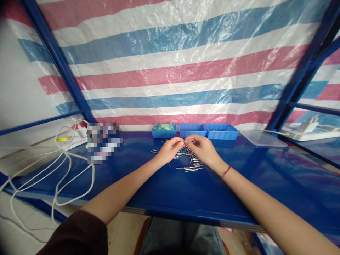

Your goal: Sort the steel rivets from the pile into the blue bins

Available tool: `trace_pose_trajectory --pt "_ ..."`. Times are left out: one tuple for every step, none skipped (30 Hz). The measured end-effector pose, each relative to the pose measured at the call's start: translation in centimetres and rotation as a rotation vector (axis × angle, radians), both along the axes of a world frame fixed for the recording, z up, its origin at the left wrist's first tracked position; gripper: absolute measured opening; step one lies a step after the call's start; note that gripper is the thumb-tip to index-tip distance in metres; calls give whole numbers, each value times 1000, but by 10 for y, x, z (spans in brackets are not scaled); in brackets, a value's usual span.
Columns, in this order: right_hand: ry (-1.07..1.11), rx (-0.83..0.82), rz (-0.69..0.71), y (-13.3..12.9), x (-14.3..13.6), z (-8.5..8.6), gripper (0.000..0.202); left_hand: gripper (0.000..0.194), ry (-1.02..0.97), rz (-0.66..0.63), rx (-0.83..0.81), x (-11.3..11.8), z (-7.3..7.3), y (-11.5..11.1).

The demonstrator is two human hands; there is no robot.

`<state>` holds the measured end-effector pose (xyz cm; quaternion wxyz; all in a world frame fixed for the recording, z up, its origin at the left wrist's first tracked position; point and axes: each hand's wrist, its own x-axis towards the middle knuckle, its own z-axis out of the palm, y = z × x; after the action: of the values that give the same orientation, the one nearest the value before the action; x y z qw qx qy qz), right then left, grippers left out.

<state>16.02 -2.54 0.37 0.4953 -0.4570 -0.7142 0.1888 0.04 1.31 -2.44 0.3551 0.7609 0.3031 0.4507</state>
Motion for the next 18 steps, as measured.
trace_pose_trajectory --pt "28 -10 7 0 0 1 35 21 -10 -20 -12 1 0 0" --pt "48 -23 19 0 0 1 36 21 -15 -35 -23 2 0 -1" --pt "61 -36 34 -1 0 2 37 22 -20 -45 -35 2 0 -1" --pt "69 -47 49 -1 -1 3 37 22 -25 -50 -48 3 0 -1" --pt "76 -52 59 -1 -1 3 38 23 -28 -53 -61 3 -1 -1" --pt "83 -53 62 -2 -1 4 38 24 -29 -52 -72 4 -2 0" --pt "91 -51 60 -2 -2 4 38 25 -28 -51 -77 4 -3 0" --pt "96 -49 60 -2 -2 4 39 26 -26 -51 -77 4 -3 0" --pt "97 -47 62 -2 -2 4 38 26 -24 -54 -72 4 -4 1" --pt "93 -46 68 -2 -2 4 38 26 -22 -59 -66 4 -4 1" --pt "85 -45 74 -2 -2 3 38 26 -23 -64 -63 4 -4 1" --pt "75 -41 80 -2 -2 3 37 26 -26 -68 -66 4 -4 1" --pt "68 -32 79 -2 -2 3 36 26 -34 -71 -76 4 -4 0" --pt "67 -22 73 -2 -1 2 35 25 -46 -70 -91 5 -3 0" --pt "73 -12 63 -2 -1 2 33 24 -62 -69 -109 5 -3 0" --pt "85 -5 52 -2 -1 2 32 22 -79 -67 -126 6 -3 0" --pt "98 -2 39 -2 -1 3 31 21 -98 -62 -141 6 -2 0" --pt "111 -4 26 -2 -2 3 30 20 -116 -53 -151 7 -2 -1"
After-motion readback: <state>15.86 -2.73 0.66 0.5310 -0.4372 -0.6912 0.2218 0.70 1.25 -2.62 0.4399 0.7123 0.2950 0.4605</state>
